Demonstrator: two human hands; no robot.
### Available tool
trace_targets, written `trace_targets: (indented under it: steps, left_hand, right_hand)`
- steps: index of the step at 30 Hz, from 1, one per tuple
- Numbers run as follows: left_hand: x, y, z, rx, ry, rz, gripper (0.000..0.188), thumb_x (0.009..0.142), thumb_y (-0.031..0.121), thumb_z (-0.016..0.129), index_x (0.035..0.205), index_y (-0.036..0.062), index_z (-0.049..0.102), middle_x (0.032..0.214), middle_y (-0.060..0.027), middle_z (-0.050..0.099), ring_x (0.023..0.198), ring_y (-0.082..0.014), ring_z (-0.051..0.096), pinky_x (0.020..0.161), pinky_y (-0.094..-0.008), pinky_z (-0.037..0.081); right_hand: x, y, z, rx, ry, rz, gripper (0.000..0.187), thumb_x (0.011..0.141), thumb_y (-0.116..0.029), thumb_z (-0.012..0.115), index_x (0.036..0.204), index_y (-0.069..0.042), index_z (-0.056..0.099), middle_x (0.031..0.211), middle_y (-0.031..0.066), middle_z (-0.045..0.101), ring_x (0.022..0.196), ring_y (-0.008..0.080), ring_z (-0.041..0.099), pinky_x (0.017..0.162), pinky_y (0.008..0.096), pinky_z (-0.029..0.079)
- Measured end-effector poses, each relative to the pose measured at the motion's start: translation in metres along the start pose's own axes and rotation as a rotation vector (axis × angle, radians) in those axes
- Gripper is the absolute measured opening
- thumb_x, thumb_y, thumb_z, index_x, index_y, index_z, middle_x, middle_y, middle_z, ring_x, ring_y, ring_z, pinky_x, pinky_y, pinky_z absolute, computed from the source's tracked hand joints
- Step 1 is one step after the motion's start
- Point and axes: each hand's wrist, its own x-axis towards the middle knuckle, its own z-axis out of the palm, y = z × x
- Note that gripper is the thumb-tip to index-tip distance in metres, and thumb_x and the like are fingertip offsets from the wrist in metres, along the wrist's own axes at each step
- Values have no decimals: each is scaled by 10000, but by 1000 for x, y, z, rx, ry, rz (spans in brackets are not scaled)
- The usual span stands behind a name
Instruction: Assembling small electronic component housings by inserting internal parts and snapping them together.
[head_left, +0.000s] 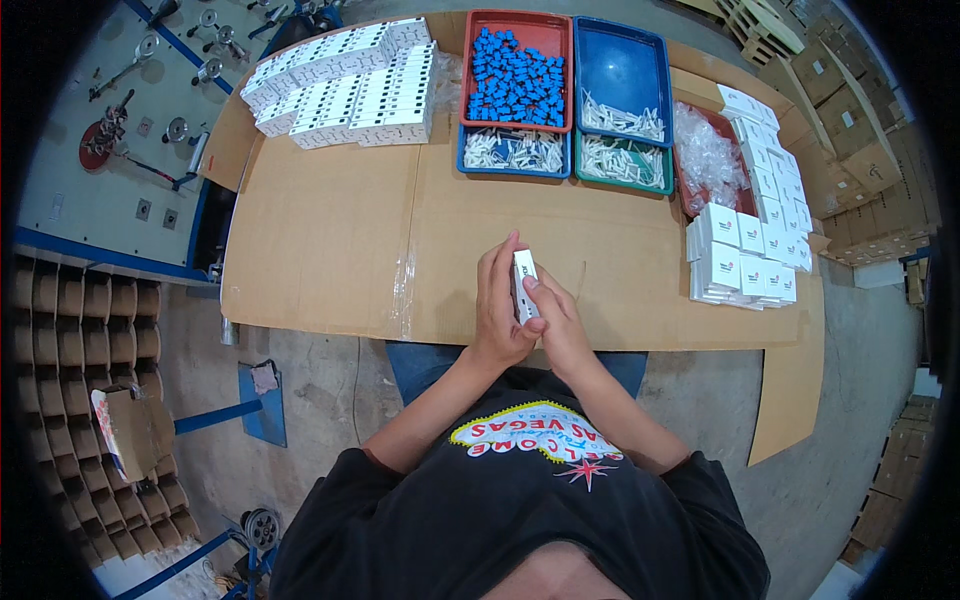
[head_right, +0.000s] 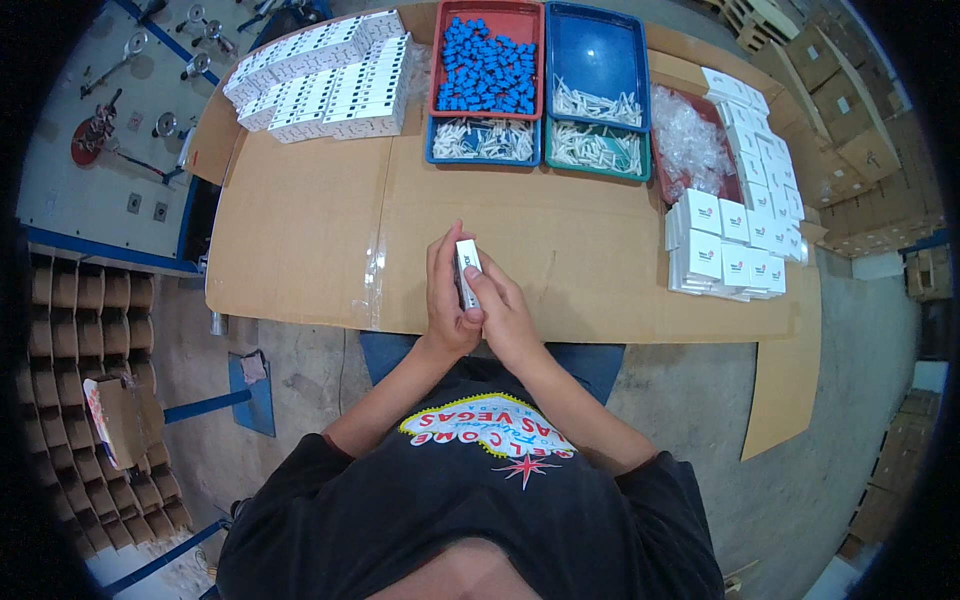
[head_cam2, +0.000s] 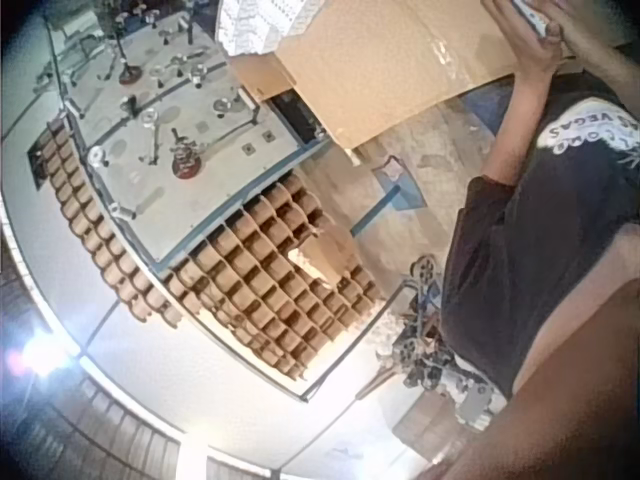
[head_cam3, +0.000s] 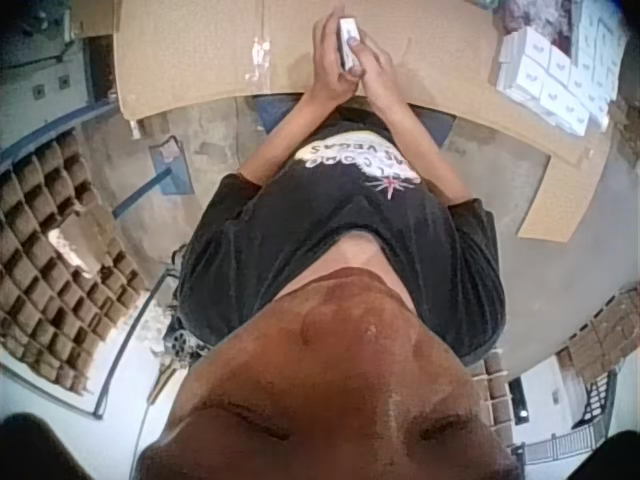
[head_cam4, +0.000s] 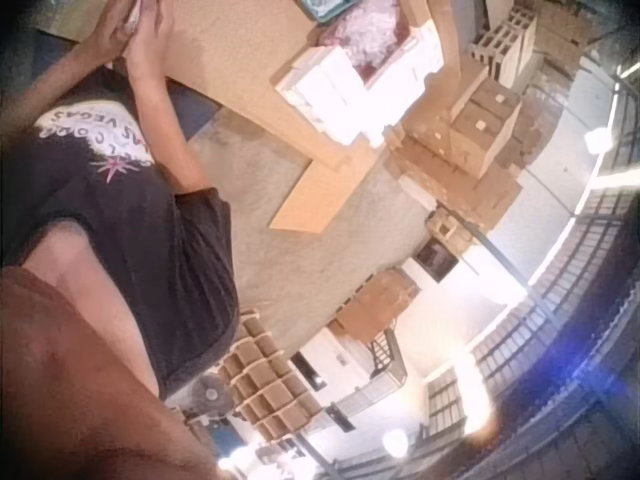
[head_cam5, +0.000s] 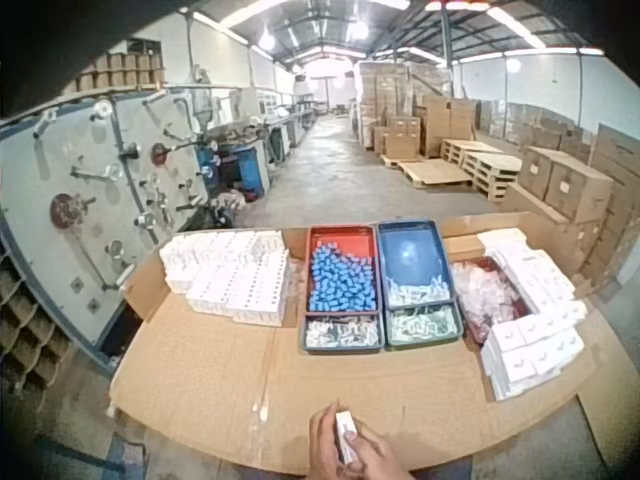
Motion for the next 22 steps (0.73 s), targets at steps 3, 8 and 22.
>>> trace_targets:
  steps: [3,8,22]
  left_hand:
    - [-1,-7,5,5,104,25,1048,911,804,368,1428,-107,415,1250,-275,517,1174,-384,512,1003,-463,417]
    - [3,-2,-2,50,147,61,1037,888,826,388,1340,-98,515,1184,-260,545,1093,-371,559,919,-439,475]
    - [4,1,-7,-44,120,-12,975,918,788,359,1267,-97,575,1140,-243,565,1029,-344,600,866,-405,503]
  right_hand:
    - [0,5,10,48,53,-29,454,1068,-284,516,1416,8,511,1249,78,611,1141,126,567,965,281,459]
    - [-2,3,13,-24,82,-64,459,1083,-347,491,1353,17,566,1158,67,643,1040,107,588,895,265,484]
    - [-1,20,-6,-5,231,68,489,1092,-427,433,1163,-8,676,976,56,699,887,76,622,775,257,507]
